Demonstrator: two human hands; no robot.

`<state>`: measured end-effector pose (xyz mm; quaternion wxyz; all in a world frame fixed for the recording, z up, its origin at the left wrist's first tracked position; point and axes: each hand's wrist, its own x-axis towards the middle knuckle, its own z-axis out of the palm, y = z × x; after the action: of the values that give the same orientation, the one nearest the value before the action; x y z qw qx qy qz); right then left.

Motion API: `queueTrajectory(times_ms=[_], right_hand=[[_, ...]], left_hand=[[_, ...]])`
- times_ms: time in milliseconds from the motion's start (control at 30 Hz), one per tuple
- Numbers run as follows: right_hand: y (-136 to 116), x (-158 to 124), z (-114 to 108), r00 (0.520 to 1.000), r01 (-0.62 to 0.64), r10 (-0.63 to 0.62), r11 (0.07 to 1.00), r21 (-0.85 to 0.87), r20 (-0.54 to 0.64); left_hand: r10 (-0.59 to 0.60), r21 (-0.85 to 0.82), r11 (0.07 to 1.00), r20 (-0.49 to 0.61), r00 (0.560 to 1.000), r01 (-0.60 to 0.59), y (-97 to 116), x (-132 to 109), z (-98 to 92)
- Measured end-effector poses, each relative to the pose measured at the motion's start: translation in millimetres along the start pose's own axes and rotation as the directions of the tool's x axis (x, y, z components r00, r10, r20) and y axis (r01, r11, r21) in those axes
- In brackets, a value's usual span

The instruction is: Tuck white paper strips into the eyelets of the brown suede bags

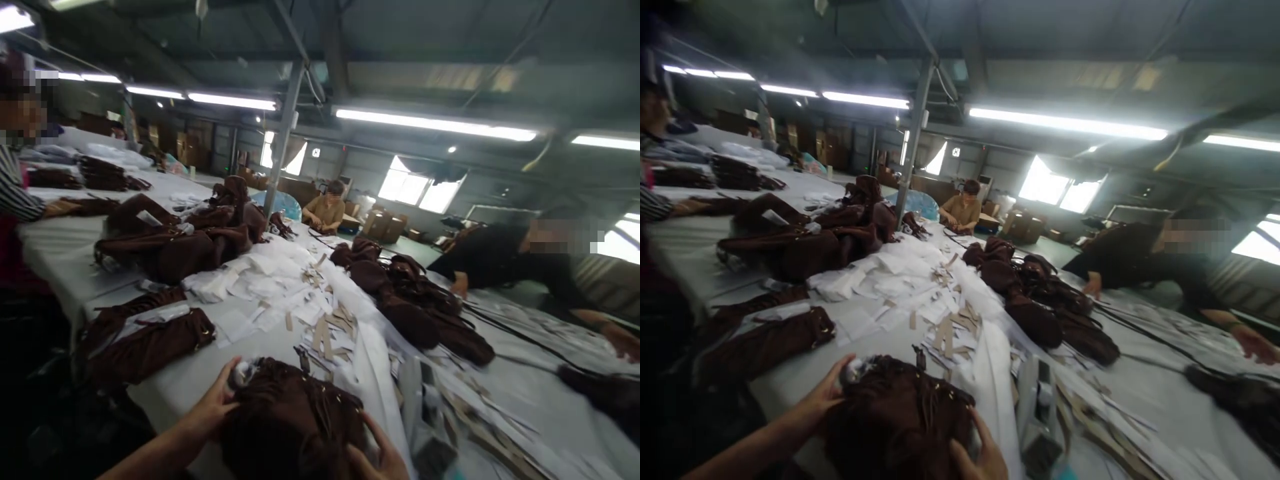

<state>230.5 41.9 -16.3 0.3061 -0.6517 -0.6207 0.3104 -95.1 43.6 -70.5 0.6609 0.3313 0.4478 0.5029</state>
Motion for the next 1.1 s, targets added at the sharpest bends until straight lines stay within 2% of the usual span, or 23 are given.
queueTrajectory(times_ms=[100, 233, 400, 467, 533, 633, 700, 767, 833, 900, 933, 1000, 1033, 1100], right_hand=[[10.5, 0.0, 7.4, 0.998, -0.05, 0.054, 0.984, -0.171, 0.023], [15.2, -8.5, 20.8, 0.989, -0.131, 0.145, 0.911, -0.392, 0.006], [9.7, -5.1, 25.8, 0.989, -0.144, 0.14, 0.825, -0.547, -0.049], [9.6, -1.8, 25.4, 0.989, -0.144, 0.127, 0.801, -0.581, -0.071], [10.1, 0.3, 24.0, 0.992, -0.129, 0.103, 0.78, -0.612, -0.077], [3.1, 0.9, 20.2, 0.993, -0.068, -0.012, 0.756, -0.651, -0.118], [-12.4, 0.8, 19.0, 0.978, 0.004, -0.125, 0.813, -0.583, -0.167], [-36.6, 2.3, 21.3, 0.964, 0.13, -0.21, 0.907, -0.4, -0.162], [-63.4, 6.4, 27.7, 0.953, 0.285, -0.299, 0.94, -0.187, -0.05], [-84.0, 12.8, 36.4, 0.903, 0.417, -0.41, 0.908, -0.04, 0.127], [-89.9, 16.5, 40.6, 0.87, 0.45, -0.445, 0.893, 0.029, 0.214], [-91.9, 23.9, 46.9, 0.828, 0.444, -0.458, 0.888, 0.119, 0.325], [-89.0, 27.6, 48.6, 0.823, 0.434, -0.45, 0.892, 0.127, 0.347], [-79.3, 34.1, 49.0, 0.846, 0.456, -0.448, 0.889, 0.044, 0.289]], left_hand=[[-0.044, 0.087, 0.995, -0.017, 0.999, 0.045, 2.0, -3.3, -0.1], [-0.052, 0.169, 0.984, -0.061, 0.997, 0.061, -4.0, -3.2, -1.2], [-0.064, 0.149, 0.987, -0.033, 0.997, 0.068, -8.9, -2.9, -0.6], [-0.042, 0.213, 0.976, -0.029, 0.999, 0.047, -4.5, -5.0, -2.9], [0.017, 0.393, 0.919, -0.045, 0.999, 0.002, 6.1, -8.1, -8.7], [0.195, 0.719, 0.689, -0.059, 0.979, -0.094, 34.1, -13.5, -16.5], [0.335, 0.808, 0.553, 0.006, 0.942, -0.202, 56.1, -17.0, -11.0], [0.393, 0.786, 0.511, 0.146, 0.908, -0.348, 74.7, -19.0, 7.9], [0.351, 0.702, 0.525, 0.338, 0.873, -0.482, 84.1, -17.1, 36.2], [0.283, 0.635, 0.525, 0.498, 0.82, -0.567, 81.0, -10.0, 63.9], [0.264, 0.629, 0.516, 0.529, 0.806, -0.582, 74.7, -4.1, 74.1], [0.252, 0.668, 0.518, 0.479, 0.841, -0.535, 54.8, 12.3, 84.1], [0.233, 0.691, 0.531, 0.437, 0.869, -0.49, 42.6, 22.7, 83.8], [0.189, 0.741, 0.527, 0.375, 0.907, -0.417, 17.3, 46.8, 76.2]])
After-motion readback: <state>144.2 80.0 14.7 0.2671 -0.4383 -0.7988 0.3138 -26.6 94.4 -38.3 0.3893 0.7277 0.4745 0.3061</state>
